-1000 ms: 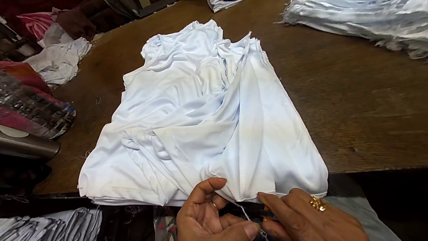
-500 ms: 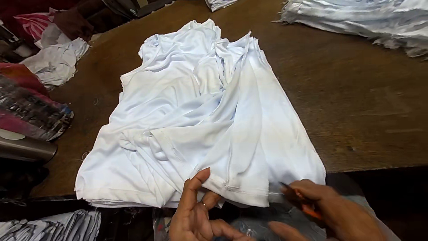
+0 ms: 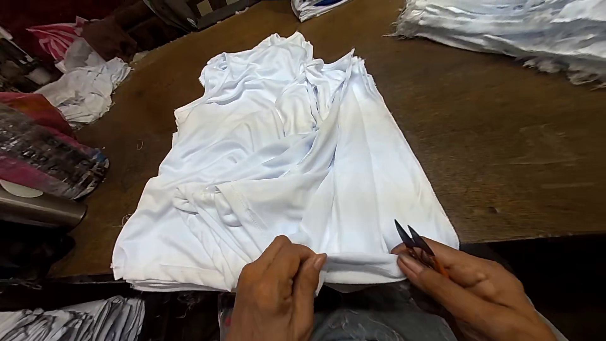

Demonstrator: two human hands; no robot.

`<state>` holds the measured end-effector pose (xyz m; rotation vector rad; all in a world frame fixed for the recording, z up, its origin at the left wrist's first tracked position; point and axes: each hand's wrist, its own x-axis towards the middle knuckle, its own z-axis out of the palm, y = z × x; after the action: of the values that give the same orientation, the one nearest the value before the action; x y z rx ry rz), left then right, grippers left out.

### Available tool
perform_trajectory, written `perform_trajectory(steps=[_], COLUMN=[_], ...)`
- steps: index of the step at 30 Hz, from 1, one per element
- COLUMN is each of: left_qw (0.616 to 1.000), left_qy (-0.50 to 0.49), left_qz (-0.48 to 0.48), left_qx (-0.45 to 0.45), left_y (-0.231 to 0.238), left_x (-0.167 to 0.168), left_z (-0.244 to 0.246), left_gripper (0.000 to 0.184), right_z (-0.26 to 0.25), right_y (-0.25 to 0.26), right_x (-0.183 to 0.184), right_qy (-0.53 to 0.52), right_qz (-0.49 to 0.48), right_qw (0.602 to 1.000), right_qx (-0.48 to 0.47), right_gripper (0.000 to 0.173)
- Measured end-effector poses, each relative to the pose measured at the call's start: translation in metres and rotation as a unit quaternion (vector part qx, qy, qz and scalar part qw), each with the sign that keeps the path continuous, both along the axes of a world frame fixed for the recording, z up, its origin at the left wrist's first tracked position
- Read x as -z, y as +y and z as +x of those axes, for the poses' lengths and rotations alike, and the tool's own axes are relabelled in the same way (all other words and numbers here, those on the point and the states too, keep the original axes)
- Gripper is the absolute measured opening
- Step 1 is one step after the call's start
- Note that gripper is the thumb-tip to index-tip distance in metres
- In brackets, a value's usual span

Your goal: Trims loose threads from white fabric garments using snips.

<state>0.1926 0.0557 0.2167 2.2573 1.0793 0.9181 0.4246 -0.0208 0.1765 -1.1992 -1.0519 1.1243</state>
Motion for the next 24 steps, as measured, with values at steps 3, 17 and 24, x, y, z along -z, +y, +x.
perform_trajectory(steps=[3,17,24], left_qw=[0.994,0.976,0.993], left_qy=[-0.050,-0.205,0.063], left_qz=[-0.089,0.037,0.086], left_qx=[0.040,-0.065,0.053], left_y=[0.005,0.015,-0.047], left_x=[-0.004,-0.030,0.039], left_z=[0.004,-0.002,0.078], left_gripper=[0.027,0.052,0.025], right_z=[0.002,0.059,0.043], right_y=[0.000,-0.041,-0.032], right_x=[-0.002,0.035,0.066], right_qy=[0.034,-0.307,-0.495], right_qz=[-0.037,0.119,0.172], right_qw=[0.999,0.942,0.838], right_qx=[-0.001,0.060,0.150], right_gripper=[0.016,0.031,0.023])
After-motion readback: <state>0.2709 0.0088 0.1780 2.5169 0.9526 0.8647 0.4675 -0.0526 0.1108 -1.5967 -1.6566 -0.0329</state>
